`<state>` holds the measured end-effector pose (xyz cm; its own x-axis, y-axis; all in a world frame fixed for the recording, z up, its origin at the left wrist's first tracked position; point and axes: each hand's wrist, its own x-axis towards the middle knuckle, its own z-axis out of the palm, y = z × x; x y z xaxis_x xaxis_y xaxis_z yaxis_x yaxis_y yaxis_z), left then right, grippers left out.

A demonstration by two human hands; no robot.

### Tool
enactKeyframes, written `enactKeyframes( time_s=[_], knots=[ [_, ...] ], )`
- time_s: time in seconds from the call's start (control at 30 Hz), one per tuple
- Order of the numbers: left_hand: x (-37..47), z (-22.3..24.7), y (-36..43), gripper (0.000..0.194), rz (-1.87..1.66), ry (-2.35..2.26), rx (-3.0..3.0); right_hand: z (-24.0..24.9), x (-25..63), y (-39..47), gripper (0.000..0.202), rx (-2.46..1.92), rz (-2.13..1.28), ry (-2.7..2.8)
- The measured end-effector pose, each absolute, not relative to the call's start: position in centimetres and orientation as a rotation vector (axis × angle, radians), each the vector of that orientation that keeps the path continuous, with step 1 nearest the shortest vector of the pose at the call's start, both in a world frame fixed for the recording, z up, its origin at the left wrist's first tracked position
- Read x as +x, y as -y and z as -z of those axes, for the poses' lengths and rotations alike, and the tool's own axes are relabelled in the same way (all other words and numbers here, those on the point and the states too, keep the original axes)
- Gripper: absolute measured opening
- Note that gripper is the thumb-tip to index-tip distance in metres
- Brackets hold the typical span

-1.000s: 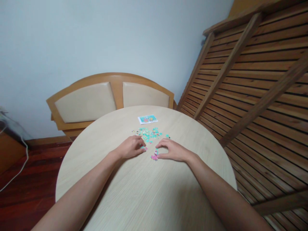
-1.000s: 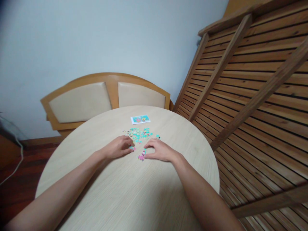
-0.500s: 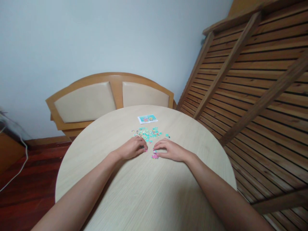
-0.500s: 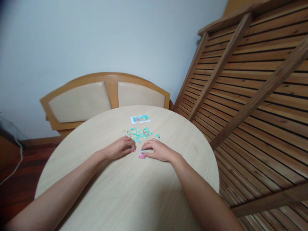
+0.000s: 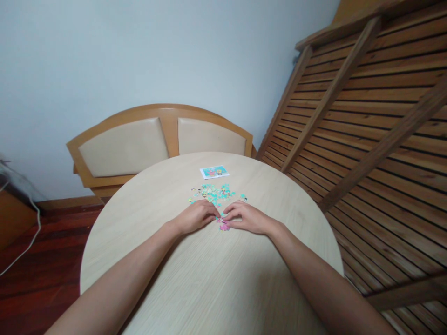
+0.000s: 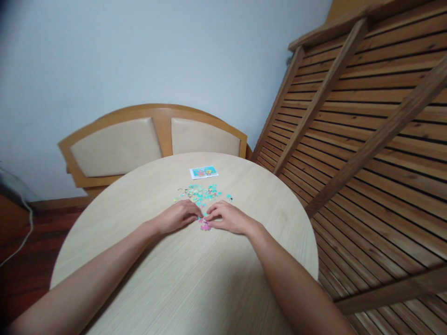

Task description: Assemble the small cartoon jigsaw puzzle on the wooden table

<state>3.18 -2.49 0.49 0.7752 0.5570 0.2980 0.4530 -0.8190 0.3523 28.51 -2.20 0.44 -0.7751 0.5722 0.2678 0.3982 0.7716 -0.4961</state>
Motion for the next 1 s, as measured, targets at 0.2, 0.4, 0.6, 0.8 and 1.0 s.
enactKeyframes(
  time_s=[0.2, 0.4, 0.6, 0.8, 1.0],
  knots=[
    [3.11, -0.33, 2.43, 0.022, -0.589, -0.811, 2.694, -0.48, 28.34, 2.41, 0.022, -0.746, -0.599, 2.534],
    [3.44, -0.61, 2.96, 0.023, -0.575, -0.846, 2.689, -0.56, 28.19, 2.44, 0.019, -0.713, -0.598, 2.518],
    [3.75, -0.37, 3.04, 0.017, -0.601, -0.927, 2.562, -0.53, 28.19, 2.42, 0.017, -0.687, -0.612, 2.507],
    [3.44, 0.06, 2.7, 0.019, -0.609, -0.904, 2.491, -0.46, 28.28, 2.43, 0.017, -0.709, -0.594, 2.512],
    [3.39, 0.13, 2.67, 0.016, -0.615, -0.93, 2.533, -0.34, 28.24, 2.37, 0.016, -0.707, -0.59, 2.514]
  ],
)
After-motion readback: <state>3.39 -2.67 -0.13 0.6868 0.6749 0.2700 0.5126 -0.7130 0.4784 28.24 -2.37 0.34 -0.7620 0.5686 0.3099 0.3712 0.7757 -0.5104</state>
